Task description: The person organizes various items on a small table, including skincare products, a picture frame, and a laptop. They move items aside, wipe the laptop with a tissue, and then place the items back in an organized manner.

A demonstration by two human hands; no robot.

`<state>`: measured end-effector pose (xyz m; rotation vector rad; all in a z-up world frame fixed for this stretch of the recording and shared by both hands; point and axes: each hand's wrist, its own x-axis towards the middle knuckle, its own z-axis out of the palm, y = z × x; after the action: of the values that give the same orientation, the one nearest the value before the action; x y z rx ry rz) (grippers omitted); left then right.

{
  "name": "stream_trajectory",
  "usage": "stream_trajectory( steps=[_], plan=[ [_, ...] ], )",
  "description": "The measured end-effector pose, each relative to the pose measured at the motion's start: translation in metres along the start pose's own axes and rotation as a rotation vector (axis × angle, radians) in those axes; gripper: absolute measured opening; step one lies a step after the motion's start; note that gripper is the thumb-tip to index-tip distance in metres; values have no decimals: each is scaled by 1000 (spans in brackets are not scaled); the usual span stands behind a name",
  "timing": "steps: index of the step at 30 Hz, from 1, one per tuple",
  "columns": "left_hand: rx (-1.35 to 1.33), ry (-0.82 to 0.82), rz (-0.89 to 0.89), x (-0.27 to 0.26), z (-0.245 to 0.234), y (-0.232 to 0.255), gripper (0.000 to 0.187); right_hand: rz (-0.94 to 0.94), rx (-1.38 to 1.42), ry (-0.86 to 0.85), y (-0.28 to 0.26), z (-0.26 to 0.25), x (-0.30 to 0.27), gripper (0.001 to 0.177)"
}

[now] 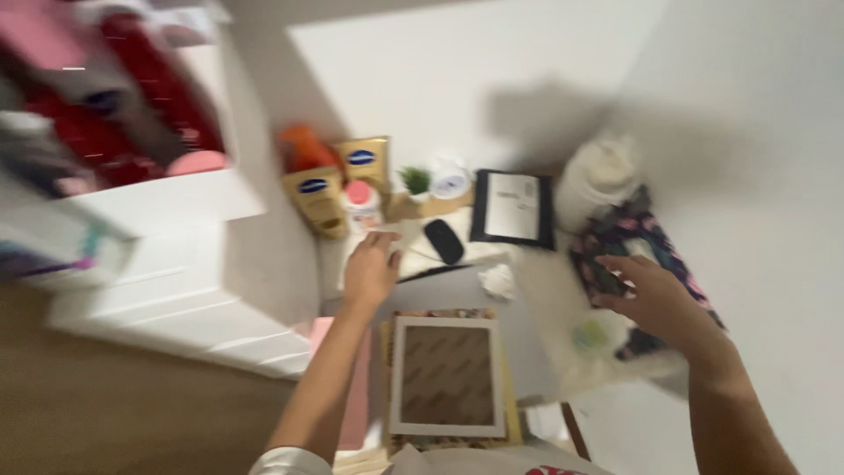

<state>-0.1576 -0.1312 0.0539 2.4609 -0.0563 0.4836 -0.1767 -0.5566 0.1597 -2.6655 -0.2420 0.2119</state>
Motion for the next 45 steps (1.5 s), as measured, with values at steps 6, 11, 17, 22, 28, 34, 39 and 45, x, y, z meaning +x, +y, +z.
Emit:
stream_trajectory(
  steps=[6, 11, 17, 22, 28, 34, 39, 45],
  plan=[
    [70, -100, 20, 3, 33, 8, 37, 260, 187, 91, 47, 7, -68, 65],
    [423, -110, -85, 52, 33, -8, 67, 200, 155, 103, 59, 50, -69, 87],
    [509, -50, -187, 85, 15, -24, 84, 201, 303, 482, 76, 133, -51, 77],
    [557, -352, -352, 118, 0, -33, 105, 230, 368, 489, 93, 164, -42, 50],
    [732, -351, -155, 110, 30, -59, 83, 145, 338, 455, 67, 123, -36, 52],
    [584, -296, -189, 79, 9, -54, 67, -150, 494, 364, -3, 85, -1, 51],
    [588, -473, -247, 60, -39, -35, 46, -350, 472, 203, -65, 106, 65, 47],
    [572, -419, -201, 33, -33, -61, 25, -518, 607, -16, -129, 189, 156, 48]
  ],
)
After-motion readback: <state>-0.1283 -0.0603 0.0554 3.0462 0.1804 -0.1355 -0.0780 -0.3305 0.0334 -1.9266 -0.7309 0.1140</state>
